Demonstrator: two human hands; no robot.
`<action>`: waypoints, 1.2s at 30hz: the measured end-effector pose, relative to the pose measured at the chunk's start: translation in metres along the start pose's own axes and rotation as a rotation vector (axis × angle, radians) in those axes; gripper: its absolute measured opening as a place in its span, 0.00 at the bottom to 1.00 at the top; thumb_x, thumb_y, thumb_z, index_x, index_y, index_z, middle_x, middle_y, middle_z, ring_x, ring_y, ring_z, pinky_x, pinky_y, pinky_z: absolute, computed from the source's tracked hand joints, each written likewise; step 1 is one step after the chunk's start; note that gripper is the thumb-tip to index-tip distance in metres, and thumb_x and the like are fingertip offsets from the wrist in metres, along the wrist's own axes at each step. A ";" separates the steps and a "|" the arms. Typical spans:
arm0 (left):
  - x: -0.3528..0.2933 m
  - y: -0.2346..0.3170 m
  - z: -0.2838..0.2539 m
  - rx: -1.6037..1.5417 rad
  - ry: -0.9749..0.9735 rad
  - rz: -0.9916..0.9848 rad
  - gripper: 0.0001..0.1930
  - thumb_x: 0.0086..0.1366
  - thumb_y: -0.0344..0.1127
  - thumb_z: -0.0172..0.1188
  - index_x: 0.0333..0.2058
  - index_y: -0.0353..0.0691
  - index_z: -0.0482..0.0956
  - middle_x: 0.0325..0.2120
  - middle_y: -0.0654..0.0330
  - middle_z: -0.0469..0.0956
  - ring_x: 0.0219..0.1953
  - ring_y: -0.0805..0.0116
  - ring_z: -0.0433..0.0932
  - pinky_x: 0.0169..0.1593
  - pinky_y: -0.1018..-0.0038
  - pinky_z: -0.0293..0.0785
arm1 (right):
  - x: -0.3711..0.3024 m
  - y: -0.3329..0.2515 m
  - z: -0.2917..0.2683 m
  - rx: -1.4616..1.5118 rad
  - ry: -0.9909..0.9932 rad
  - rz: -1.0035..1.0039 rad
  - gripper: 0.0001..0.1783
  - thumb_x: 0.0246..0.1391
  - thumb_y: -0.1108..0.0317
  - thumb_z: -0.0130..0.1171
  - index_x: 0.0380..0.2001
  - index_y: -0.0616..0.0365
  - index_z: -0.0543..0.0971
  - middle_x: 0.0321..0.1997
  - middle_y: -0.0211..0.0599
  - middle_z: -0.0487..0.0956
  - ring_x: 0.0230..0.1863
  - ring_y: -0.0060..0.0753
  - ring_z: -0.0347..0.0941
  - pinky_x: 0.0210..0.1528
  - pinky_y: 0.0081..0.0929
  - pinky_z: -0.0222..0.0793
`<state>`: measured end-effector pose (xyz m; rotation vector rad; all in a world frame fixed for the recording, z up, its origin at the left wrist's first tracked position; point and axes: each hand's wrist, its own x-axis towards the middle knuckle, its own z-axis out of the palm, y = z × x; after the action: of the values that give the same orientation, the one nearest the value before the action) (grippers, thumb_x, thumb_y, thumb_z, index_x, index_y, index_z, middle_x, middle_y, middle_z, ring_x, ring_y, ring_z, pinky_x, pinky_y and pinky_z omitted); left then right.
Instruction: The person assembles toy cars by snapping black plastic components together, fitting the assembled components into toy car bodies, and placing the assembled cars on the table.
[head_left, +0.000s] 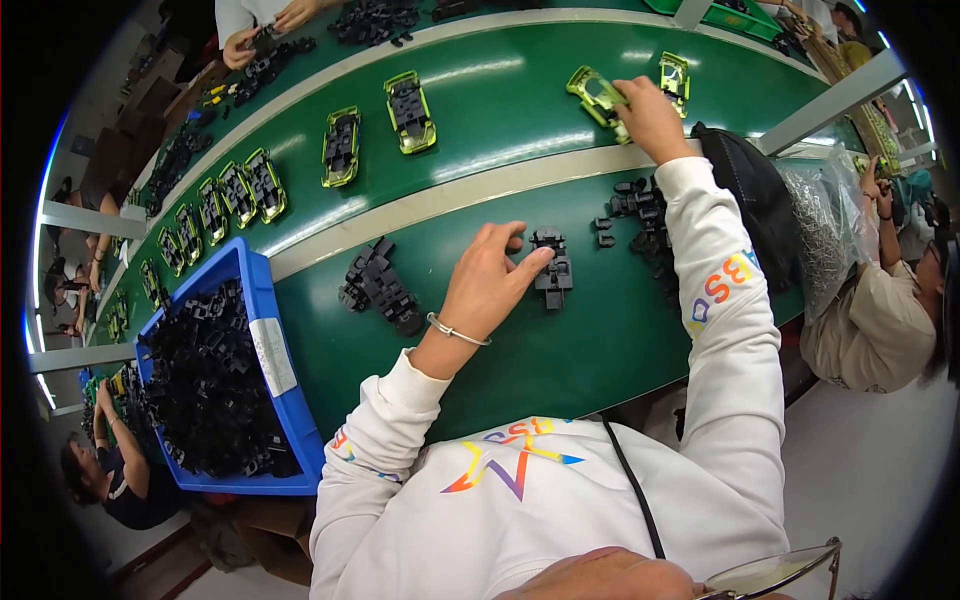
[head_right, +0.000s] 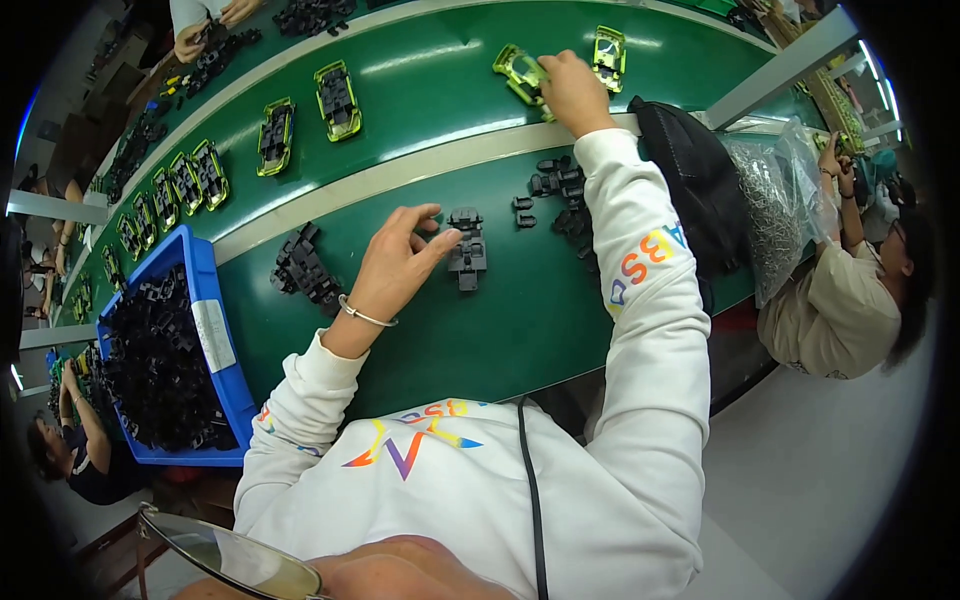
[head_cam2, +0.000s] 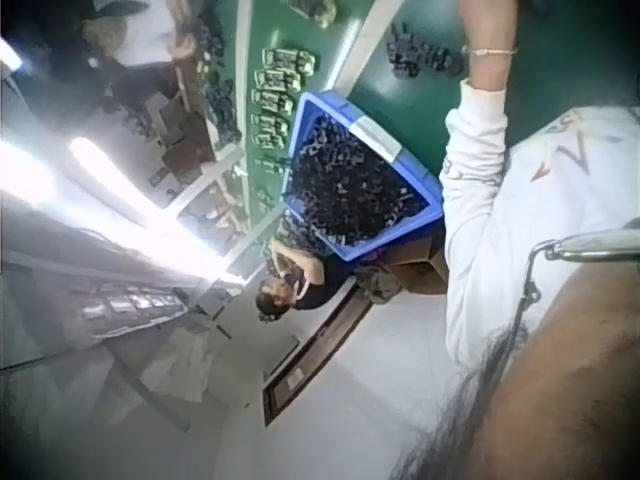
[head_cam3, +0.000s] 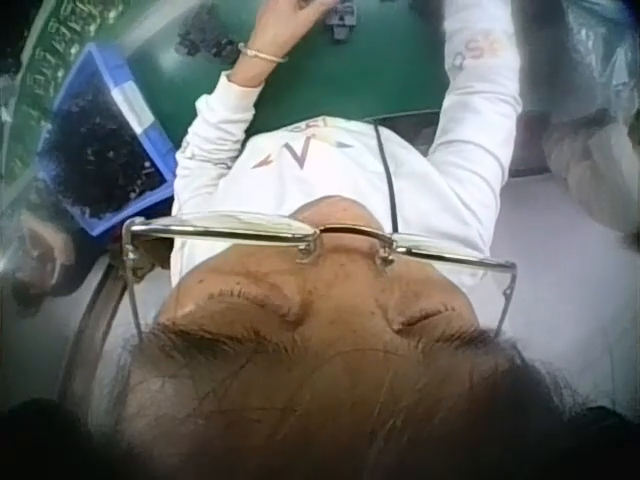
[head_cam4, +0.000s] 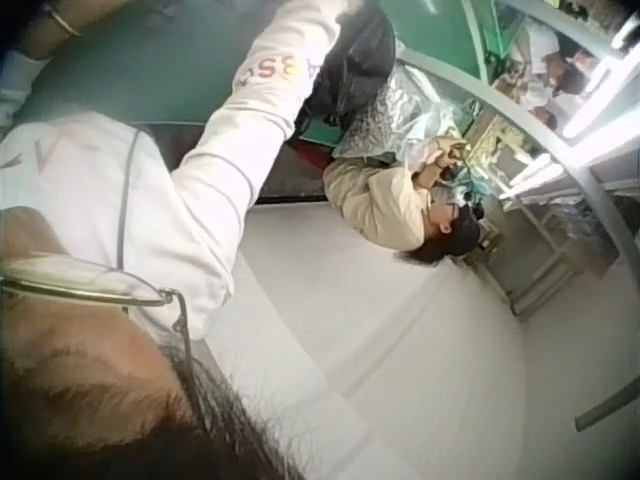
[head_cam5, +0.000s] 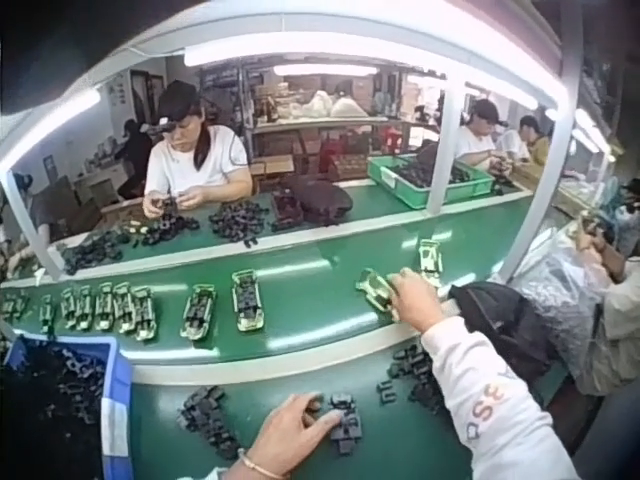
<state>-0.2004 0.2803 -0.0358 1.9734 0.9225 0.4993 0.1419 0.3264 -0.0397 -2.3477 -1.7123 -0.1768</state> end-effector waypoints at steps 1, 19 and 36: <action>-0.001 0.000 -0.001 -0.070 0.002 -0.020 0.26 0.63 0.48 0.64 0.50 0.31 0.76 0.38 0.53 0.77 0.28 0.64 0.77 0.36 0.69 0.74 | -0.002 -0.008 -0.004 -0.048 0.003 -0.037 0.33 0.48 0.59 0.69 0.57 0.56 0.72 0.51 0.44 0.74 0.51 0.50 0.74 0.52 0.45 0.73; -0.025 -0.002 -0.034 -1.467 0.127 -0.100 0.32 0.75 0.59 0.36 0.63 0.39 0.64 0.57 0.48 0.72 0.59 0.54 0.73 0.61 0.59 0.70 | -0.140 -0.182 -0.081 1.182 -0.359 -0.291 0.22 0.64 0.69 0.57 0.59 0.62 0.73 0.47 0.28 0.78 0.43 0.20 0.76 0.42 0.21 0.72; -0.069 -0.027 -0.060 -1.470 0.314 -0.113 0.29 0.75 0.59 0.38 0.60 0.42 0.65 0.49 0.50 0.75 0.43 0.56 0.80 0.47 0.64 0.80 | -0.212 -0.161 -0.058 0.211 -0.176 0.000 0.31 0.54 0.52 0.66 0.58 0.53 0.75 0.42 0.42 0.76 0.37 0.47 0.77 0.40 0.40 0.73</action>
<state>-0.2944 0.2693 -0.0261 0.5109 0.5132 1.0373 -0.0751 0.1631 -0.0147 -2.2639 -1.7135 0.2070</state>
